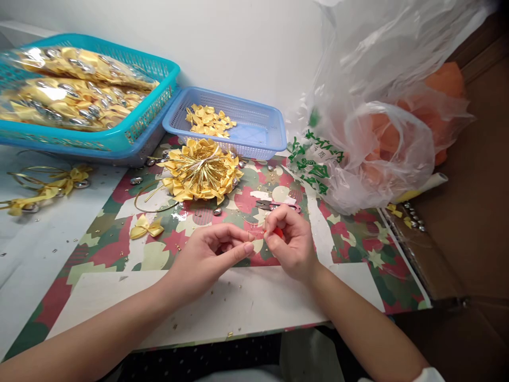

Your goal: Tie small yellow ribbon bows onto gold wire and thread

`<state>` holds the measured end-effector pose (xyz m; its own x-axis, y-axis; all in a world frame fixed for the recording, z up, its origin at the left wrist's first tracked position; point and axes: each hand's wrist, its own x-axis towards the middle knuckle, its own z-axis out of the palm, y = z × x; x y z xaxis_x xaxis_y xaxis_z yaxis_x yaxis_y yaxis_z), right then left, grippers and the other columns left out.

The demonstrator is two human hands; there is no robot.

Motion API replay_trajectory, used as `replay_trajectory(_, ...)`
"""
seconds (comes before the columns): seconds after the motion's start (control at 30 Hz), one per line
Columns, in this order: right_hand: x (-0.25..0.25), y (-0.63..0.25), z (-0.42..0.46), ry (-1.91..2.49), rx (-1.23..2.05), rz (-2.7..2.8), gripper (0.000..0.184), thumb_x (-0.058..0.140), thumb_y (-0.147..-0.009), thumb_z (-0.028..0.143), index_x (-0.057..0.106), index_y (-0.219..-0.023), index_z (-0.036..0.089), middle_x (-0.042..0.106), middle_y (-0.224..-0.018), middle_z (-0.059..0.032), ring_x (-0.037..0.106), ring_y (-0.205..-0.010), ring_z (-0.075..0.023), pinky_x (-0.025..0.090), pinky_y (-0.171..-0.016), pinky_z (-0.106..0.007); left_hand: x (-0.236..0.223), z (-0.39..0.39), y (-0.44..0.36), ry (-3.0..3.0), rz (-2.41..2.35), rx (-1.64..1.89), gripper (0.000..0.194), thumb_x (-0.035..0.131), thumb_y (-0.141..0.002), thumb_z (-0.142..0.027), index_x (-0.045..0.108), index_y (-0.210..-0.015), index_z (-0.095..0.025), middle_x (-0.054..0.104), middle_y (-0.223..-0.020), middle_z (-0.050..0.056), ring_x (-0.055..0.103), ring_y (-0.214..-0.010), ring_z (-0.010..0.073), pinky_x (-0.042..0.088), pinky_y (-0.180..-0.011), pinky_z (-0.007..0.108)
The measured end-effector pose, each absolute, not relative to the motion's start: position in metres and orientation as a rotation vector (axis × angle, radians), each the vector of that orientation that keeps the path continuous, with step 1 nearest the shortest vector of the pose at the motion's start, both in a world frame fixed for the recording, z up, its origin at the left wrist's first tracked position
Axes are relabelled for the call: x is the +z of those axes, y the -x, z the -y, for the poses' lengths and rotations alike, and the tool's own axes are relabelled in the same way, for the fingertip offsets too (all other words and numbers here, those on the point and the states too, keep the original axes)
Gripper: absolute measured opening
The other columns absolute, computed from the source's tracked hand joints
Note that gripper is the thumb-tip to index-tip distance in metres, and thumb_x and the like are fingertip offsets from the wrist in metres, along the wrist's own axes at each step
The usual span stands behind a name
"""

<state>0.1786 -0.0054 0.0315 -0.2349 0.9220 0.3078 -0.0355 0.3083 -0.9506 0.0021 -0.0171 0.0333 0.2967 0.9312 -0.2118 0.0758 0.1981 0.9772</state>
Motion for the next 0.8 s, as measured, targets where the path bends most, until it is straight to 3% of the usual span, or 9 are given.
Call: replay_trajectory(0.8, 0.0297, -0.1783, 0.0066, 0.892, 1.005, 1.593, 0.014, 0.05, -0.073, 0.01, 0.045, -0.073, 0.023, 0.042, -0.059, 0.0072, 0.029, -0.048, -0.0082, 0.026, -0.045, -0.023, 0.0362, 0.0182, -0.0018, -1.194, -1.081, 0.773, 0.021, 0.073, -0.08, -0.038, 0.071, -0.08, -0.017, 0.073, -0.075, 0.005, 0.067, -0.068, 0.0183, 0.051, -0.059, 0.026)
